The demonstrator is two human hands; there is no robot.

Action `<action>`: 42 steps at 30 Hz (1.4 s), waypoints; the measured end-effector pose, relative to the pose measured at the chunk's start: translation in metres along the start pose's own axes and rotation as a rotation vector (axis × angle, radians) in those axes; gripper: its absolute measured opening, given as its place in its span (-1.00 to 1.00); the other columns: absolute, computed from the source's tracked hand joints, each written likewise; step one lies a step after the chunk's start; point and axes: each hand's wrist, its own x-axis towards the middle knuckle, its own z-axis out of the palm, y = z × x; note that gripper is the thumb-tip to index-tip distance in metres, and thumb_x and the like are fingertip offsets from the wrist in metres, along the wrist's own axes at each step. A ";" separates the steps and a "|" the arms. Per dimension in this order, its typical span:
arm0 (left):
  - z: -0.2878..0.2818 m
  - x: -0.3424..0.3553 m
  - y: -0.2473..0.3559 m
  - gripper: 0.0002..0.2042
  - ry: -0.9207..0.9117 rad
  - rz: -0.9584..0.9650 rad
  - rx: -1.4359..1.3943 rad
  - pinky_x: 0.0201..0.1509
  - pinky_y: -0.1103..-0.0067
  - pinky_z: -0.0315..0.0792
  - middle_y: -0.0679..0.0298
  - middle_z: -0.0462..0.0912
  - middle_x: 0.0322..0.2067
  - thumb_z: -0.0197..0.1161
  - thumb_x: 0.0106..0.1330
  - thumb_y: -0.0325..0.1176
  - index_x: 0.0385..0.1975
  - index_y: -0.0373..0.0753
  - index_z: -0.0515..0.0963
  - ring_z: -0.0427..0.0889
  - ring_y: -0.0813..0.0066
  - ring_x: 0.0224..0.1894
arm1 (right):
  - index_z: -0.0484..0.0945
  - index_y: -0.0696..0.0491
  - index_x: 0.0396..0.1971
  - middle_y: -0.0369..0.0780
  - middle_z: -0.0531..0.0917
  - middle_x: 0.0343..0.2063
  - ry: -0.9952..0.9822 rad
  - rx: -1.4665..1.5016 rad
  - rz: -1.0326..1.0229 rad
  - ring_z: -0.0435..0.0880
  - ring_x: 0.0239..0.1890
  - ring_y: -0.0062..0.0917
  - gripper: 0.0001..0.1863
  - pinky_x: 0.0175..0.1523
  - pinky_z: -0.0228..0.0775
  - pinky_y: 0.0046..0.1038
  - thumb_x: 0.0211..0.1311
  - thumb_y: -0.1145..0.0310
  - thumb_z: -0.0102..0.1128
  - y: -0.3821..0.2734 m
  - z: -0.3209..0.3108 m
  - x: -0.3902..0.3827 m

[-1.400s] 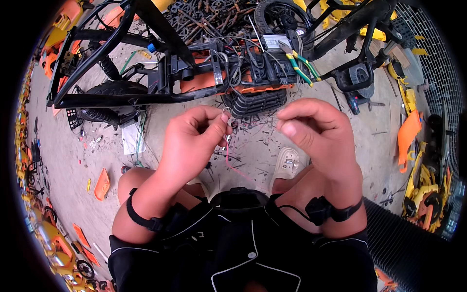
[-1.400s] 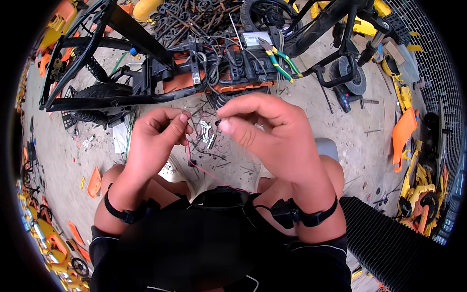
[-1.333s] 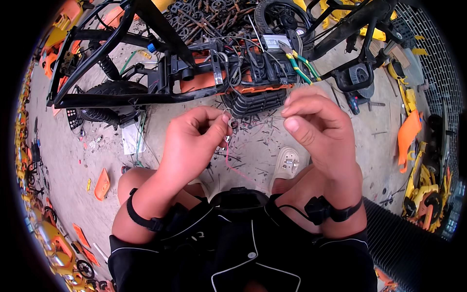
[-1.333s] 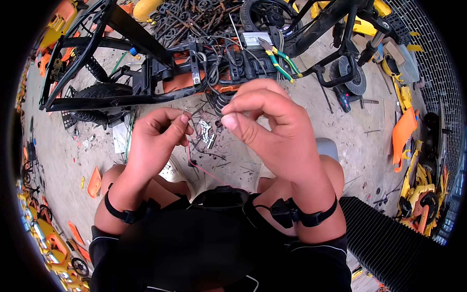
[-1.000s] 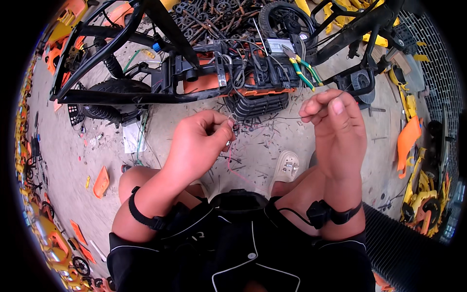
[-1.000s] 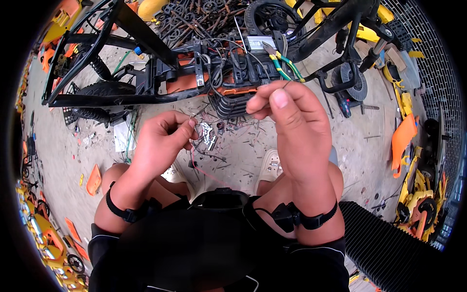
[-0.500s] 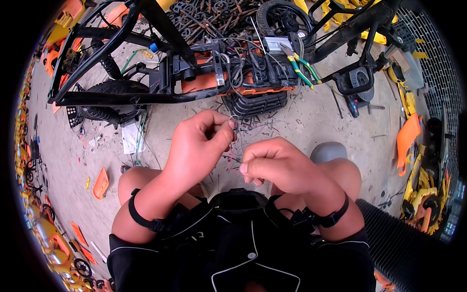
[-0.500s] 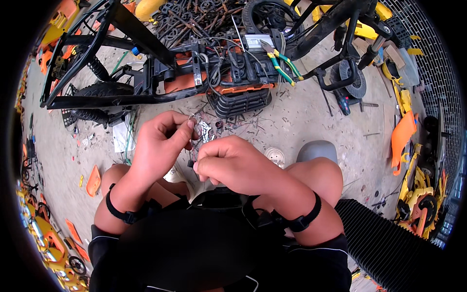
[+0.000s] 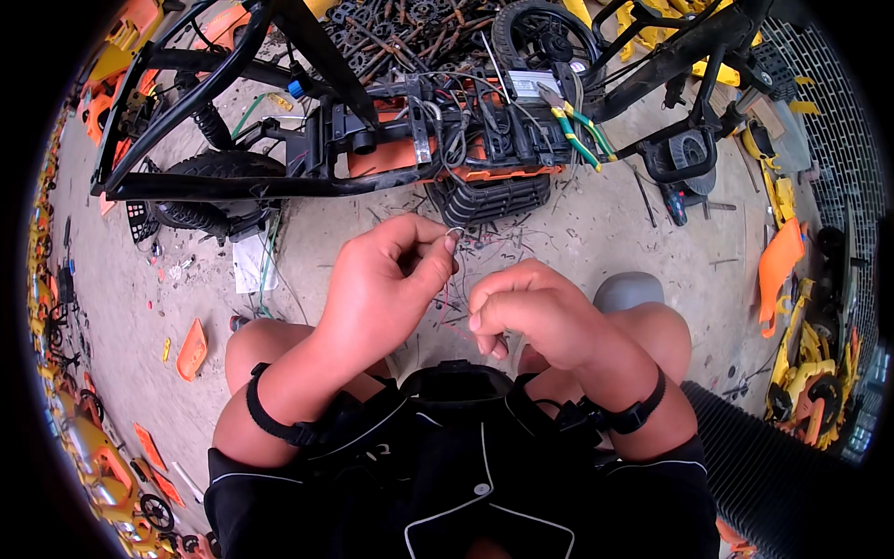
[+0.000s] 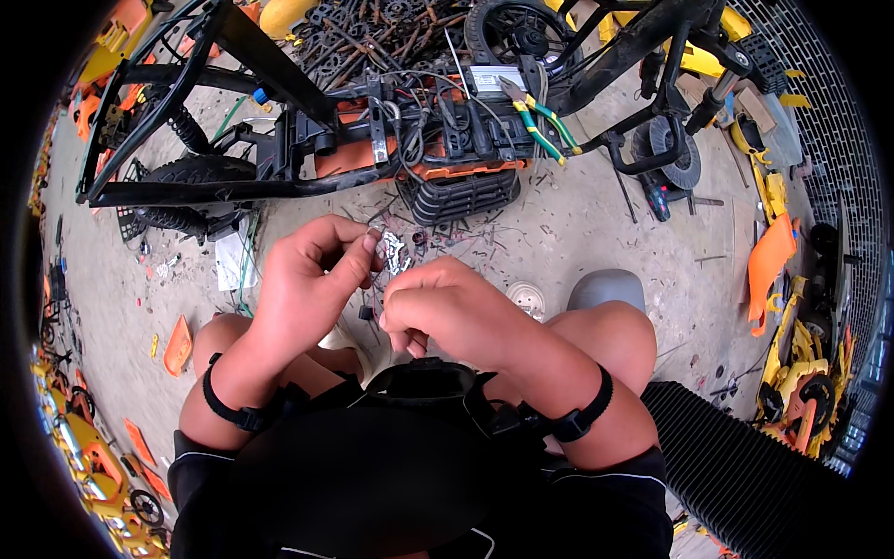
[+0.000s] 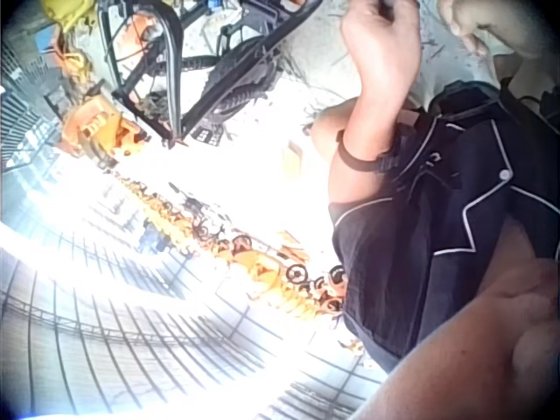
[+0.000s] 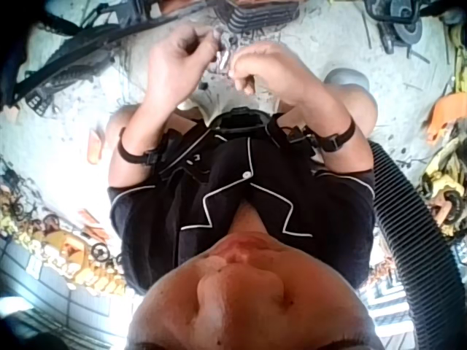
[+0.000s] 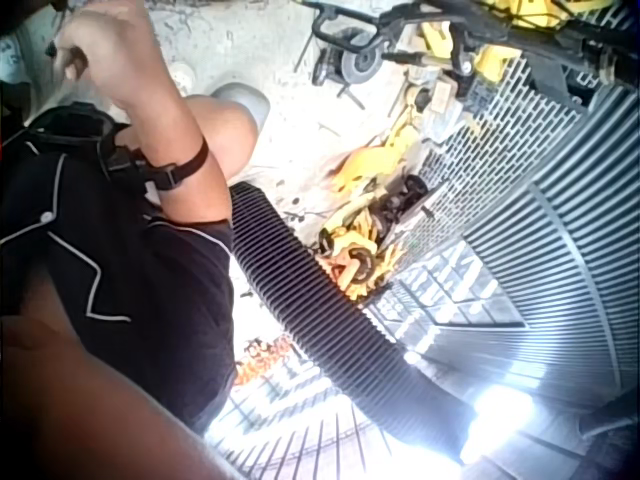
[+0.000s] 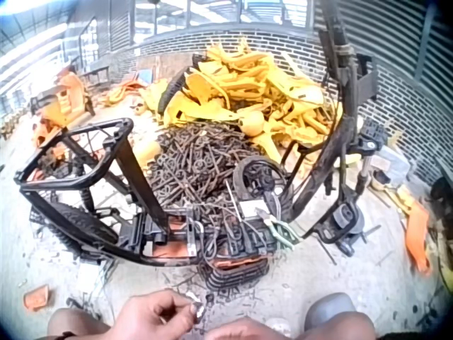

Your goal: The person works on the wiring of a motorcycle-like vehicle frame by hand, stripping and twisting wires together.

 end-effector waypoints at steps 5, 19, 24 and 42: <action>0.001 -0.001 0.000 -0.90 -0.006 0.012 0.052 -0.44 0.69 0.39 0.35 0.60 -0.53 0.23 0.35 -0.46 -0.32 -0.38 0.57 0.47 0.75 -0.51 | 0.55 0.19 -0.54 -0.27 0.58 -0.56 0.112 -0.033 -0.130 0.47 -0.50 -0.65 -0.80 -0.32 0.34 -0.52 0.25 0.42 0.12 0.005 0.000 0.003; 0.003 -0.004 0.002 -0.91 -0.061 0.165 0.268 -0.39 0.50 0.47 0.13 0.64 -0.48 0.27 0.26 -0.46 -0.30 -0.32 0.61 0.62 0.35 -0.50 | 0.51 0.23 0.01 -0.30 0.62 -0.39 0.319 0.049 -0.265 0.50 -0.41 -0.76 -0.64 -0.32 0.36 -0.68 0.35 0.32 0.26 0.008 -0.001 0.010; 0.001 -0.003 0.004 -0.89 -0.095 0.274 0.416 -0.33 0.38 0.50 0.07 0.65 -0.44 0.27 0.22 -0.44 -0.29 -0.29 0.63 0.65 0.09 -0.40 | 0.58 0.24 -0.02 -0.32 0.64 -0.36 0.308 0.059 -0.166 0.51 -0.38 -0.76 -0.66 -0.27 0.37 -0.67 0.33 0.31 0.28 0.004 -0.003 0.009; -0.006 -0.004 0.009 -0.89 -0.277 -0.022 0.228 -0.28 0.65 0.44 0.33 0.64 -0.46 0.26 0.34 -0.46 -0.29 -0.40 0.59 0.52 0.68 -0.41 | 0.48 0.16 -0.14 -0.19 0.66 -0.26 0.670 0.298 -0.559 0.49 -0.45 -0.68 -0.81 -0.38 0.32 -0.61 0.46 0.33 0.05 -0.015 -0.042 0.000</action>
